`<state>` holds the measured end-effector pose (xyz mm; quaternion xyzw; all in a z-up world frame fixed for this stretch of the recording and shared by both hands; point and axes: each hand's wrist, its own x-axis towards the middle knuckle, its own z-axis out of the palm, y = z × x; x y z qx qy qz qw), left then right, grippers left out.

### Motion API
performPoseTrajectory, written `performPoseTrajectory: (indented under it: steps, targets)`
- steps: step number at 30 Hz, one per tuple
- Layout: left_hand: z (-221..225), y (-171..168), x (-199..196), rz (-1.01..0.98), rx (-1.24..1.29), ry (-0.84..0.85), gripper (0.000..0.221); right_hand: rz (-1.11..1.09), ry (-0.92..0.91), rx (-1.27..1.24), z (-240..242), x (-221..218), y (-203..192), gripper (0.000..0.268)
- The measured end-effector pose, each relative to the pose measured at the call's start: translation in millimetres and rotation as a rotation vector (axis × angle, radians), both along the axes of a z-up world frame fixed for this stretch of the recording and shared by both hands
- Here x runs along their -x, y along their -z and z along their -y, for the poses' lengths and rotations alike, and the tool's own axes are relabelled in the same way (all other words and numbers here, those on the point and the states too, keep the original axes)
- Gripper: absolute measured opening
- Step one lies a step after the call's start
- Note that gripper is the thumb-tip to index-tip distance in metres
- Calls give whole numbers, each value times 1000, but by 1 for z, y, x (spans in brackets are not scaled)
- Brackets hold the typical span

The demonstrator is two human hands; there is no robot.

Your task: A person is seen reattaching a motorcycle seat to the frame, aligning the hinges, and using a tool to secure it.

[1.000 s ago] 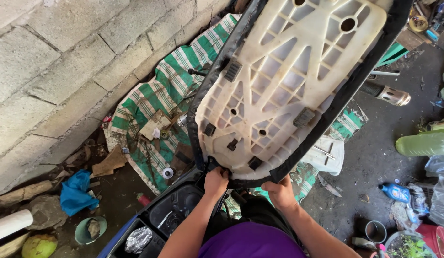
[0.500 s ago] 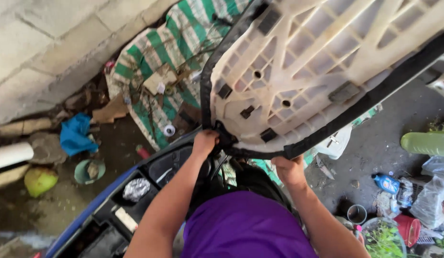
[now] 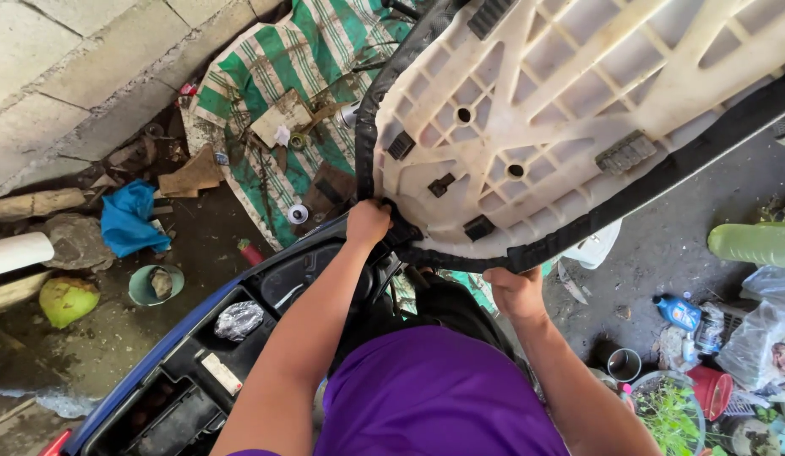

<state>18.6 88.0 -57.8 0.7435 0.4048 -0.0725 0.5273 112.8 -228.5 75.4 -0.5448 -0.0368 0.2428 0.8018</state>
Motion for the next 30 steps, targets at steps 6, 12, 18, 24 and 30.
performPoseTrajectory:
  steps: [6, 12, 18, 24, 30]
  targets:
    - [-1, -75, 4, -44, -128, 44, 33, -31, -4, -10, 3, 0, 1, 89]
    - [6, -65, 7, -67, 29, -103, 49, -26, 3, 30, 12, -1, 20, 84]
    - [0, -48, 1, -99, -11, -107, 45, -8, 8, -4, 3, 0, 13, 89]
    - [-2, -90, 4, -129, 3, -127, 50, -27, 35, -21, 5, 2, 26, 89]
    - [-7, -70, -4, -125, -41, -81, 52, -17, 24, -41, 3, 2, 24, 89]
